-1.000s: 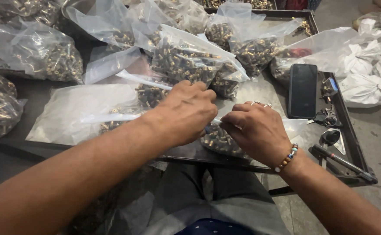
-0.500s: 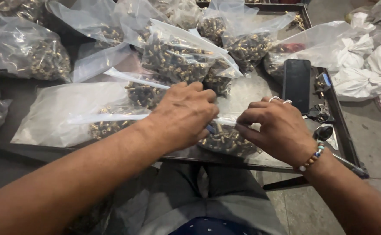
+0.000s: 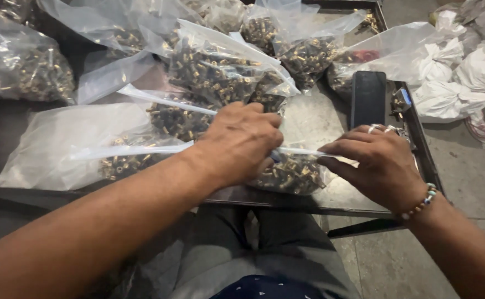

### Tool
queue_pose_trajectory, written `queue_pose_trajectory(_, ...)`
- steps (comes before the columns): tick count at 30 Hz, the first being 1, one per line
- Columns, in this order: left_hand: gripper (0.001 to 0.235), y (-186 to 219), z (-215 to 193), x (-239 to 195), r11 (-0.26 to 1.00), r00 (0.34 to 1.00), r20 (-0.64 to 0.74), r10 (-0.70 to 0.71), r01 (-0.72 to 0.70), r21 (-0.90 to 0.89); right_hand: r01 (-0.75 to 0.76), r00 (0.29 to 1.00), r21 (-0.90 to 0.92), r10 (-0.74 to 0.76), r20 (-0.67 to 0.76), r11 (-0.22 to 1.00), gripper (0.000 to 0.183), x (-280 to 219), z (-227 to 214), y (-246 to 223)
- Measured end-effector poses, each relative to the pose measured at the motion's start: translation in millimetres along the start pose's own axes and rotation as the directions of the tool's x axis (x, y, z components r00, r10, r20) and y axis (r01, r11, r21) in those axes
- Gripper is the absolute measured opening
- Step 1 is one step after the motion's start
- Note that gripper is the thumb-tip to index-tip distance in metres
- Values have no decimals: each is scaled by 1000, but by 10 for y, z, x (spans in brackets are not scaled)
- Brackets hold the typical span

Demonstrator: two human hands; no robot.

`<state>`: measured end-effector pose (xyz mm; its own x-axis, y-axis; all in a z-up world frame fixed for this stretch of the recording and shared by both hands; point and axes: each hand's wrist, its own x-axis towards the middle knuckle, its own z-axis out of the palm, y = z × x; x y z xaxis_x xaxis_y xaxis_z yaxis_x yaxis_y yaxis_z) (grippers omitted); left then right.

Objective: Sealing plastic bags filled with small metal parts using a handheld stapler.

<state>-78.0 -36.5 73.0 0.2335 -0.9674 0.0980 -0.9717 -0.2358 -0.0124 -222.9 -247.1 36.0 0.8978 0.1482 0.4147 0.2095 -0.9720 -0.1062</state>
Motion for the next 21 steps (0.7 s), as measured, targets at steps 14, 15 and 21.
queue_pose_trajectory(14,30,132,-63,117,1000,1000,8,13,-13,13,-143,990,228,139,32,963,13,-178,146,247)
queue_pose_trajectory(15,30,165,-59,148,1000,1000,4,17,-17,1,-125,992,232,123,26,965,13,-193,156,272)
queue_pose_trajectory(21,26,322,117,384,998,998,-27,49,-51,-38,-96,995,234,93,23,967,11,-185,141,310)
